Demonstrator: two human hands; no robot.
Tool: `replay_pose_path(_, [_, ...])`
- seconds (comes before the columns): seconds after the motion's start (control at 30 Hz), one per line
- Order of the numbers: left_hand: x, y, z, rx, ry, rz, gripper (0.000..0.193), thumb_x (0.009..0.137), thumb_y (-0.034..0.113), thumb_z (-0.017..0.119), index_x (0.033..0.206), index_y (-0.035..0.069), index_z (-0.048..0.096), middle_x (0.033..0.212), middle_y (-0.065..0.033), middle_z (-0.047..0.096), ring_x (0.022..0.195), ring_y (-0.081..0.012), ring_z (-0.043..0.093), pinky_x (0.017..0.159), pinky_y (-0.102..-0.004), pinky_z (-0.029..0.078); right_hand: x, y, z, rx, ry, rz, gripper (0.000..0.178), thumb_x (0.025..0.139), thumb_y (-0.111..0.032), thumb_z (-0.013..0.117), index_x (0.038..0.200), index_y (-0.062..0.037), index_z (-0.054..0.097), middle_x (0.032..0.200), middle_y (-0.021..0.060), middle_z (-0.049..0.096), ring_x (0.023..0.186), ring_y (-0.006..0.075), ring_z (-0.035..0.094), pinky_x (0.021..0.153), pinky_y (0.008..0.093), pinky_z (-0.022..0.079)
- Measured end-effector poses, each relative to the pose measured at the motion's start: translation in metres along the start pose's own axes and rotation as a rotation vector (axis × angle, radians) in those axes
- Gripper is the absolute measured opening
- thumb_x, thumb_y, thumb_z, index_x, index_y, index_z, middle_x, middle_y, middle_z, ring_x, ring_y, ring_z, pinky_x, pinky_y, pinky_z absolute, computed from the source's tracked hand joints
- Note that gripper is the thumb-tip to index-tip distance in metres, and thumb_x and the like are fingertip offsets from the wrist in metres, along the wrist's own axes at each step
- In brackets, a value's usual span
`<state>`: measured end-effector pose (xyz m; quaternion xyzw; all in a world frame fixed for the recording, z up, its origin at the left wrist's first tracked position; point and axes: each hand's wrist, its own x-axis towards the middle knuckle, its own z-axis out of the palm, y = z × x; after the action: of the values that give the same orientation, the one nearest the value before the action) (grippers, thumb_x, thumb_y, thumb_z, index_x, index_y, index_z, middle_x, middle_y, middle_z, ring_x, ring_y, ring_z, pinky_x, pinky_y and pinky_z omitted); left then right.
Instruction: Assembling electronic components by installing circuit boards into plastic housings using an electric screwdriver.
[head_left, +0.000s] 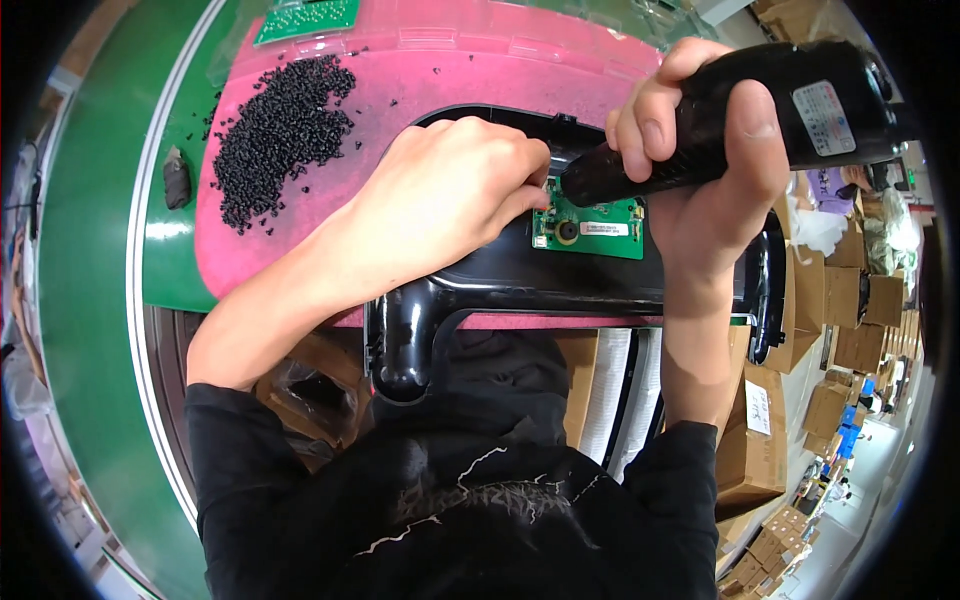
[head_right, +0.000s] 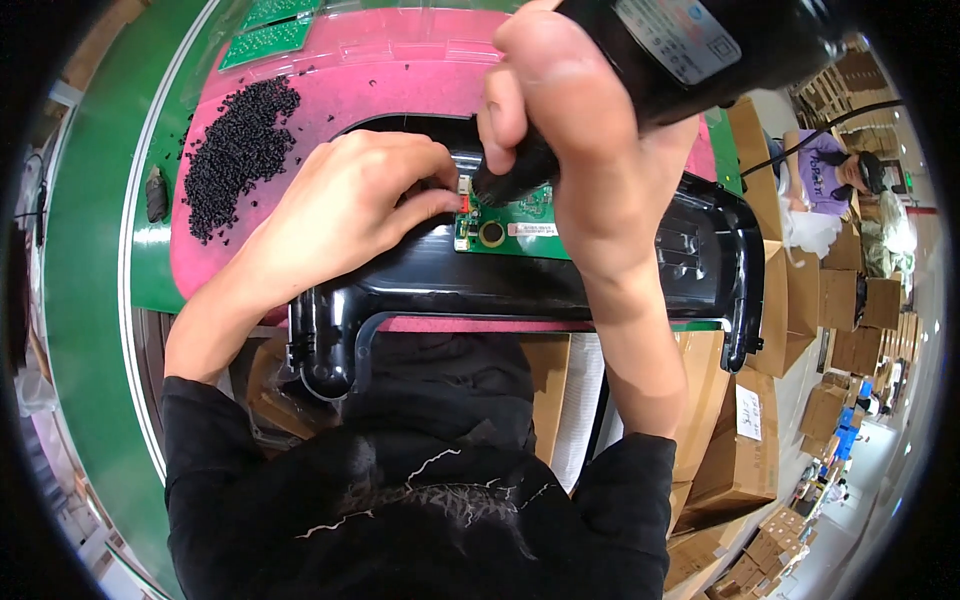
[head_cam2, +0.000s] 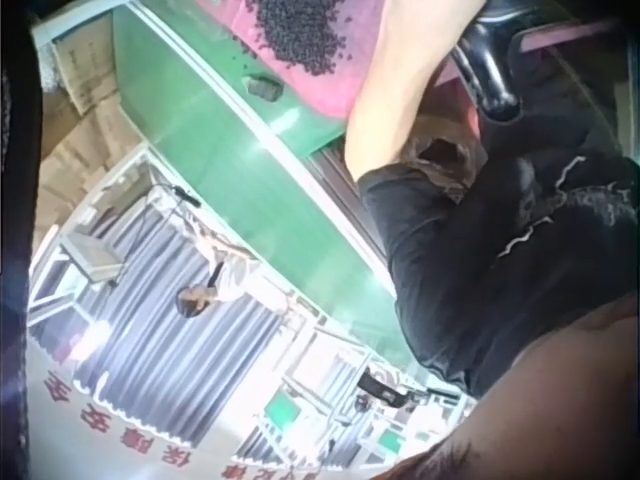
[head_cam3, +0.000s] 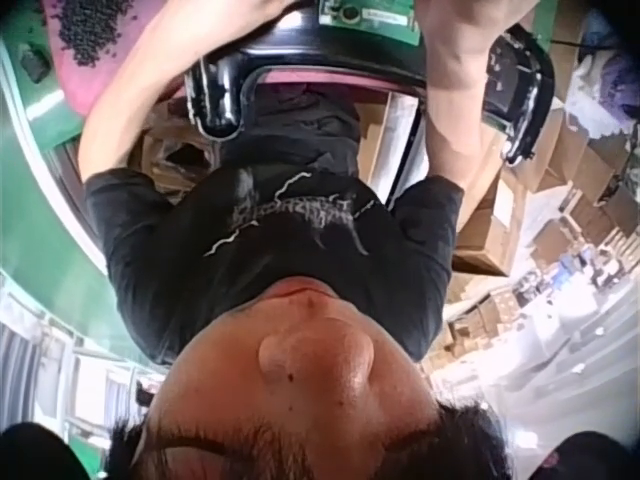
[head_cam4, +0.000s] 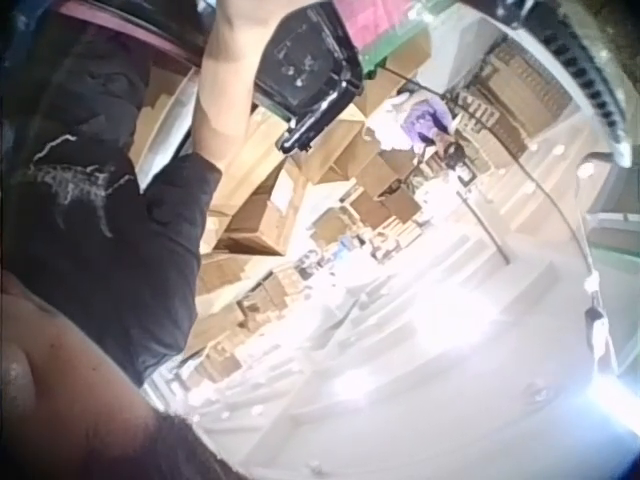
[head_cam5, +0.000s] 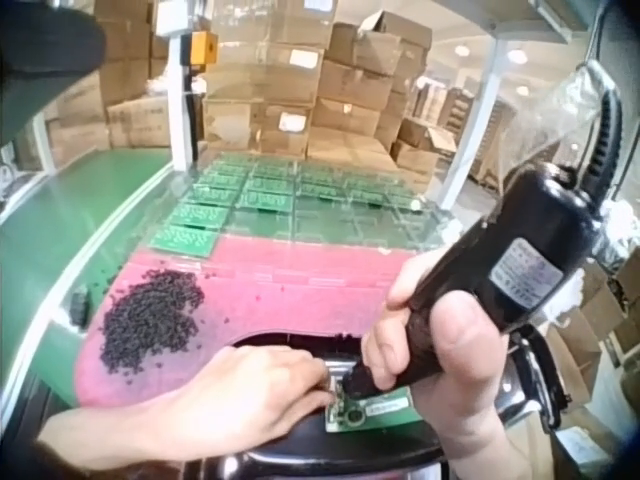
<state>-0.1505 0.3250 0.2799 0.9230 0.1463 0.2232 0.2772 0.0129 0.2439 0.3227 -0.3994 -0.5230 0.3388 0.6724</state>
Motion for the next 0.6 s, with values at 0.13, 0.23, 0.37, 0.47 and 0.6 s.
replay_pose_path(0.13, [-0.003,-0.003,-0.003,-0.007,-0.021,-0.021,0.017,0.079,0.015,0.070,0.083,0.001,0.062,0.078,-0.0126,0.064,0.077,-0.0333,0.063,0.066,-0.0423,0.048,-0.010,-0.007,0.002,0.287,0.228,-0.010,0.045,0.092,-0.048,0.051,0.100,-0.0031,0.054,0.061,0.0040,0.049,0.049,0.0155,0.043,0.056,0.0319,0.040])
replay_pose_path(0.23, [-0.005,-0.005,0.000,-0.066,-0.024,0.050,0.016,0.078,0.011,0.071,0.082,-0.001,0.061,0.077,-0.0135,0.064,0.075,-0.0326,0.064,0.065,-0.0394,0.049,-0.022,-0.023,-0.005,0.412,0.143,-0.136,0.047,0.087,-0.052,0.055,0.099,-0.0065,0.054,0.066,-0.0014,0.048,0.054,0.0101,0.042,0.062,0.0272,0.036])
replay_pose_path(0.37, [0.003,0.001,0.000,-0.407,-0.079,0.094,0.013,0.078,0.005,0.068,0.085,-0.005,0.063,0.074,-0.0163,0.065,0.067,-0.0314,0.064,0.063,-0.0344,0.050,-0.027,-0.044,-0.006,0.431,0.153,-0.174,0.046,0.085,-0.052,0.058,0.098,-0.0078,0.053,0.066,-0.0030,0.049,0.054,0.0077,0.044,0.062,0.0249,0.037])
replay_pose_path(0.47, [0.003,0.002,-0.006,-0.401,-0.121,0.008,0.010,0.078,0.003,0.068,0.084,-0.004,0.064,0.071,-0.0130,0.066,0.064,-0.0238,0.065,0.060,-0.0319,0.049,-0.026,-0.046,-0.005,0.414,0.130,-0.175,0.046,0.085,-0.052,0.057,0.098,-0.0080,0.052,0.066,-0.0031,0.049,0.053,0.0075,0.044,0.062,0.0249,0.037])
replay_pose_path(0.6, [0.003,0.005,-0.009,-0.457,-0.108,-0.046,0.007,0.077,-0.001,0.067,0.083,-0.003,0.065,0.070,-0.0091,0.066,0.063,-0.0161,0.064,0.057,-0.0283,0.049,-0.028,-0.049,-0.003,0.409,0.142,-0.187,0.045,0.085,-0.051,0.057,0.098,-0.0081,0.051,0.066,-0.0030,0.049,0.053,0.0073,0.044,0.062,0.0250,0.037])
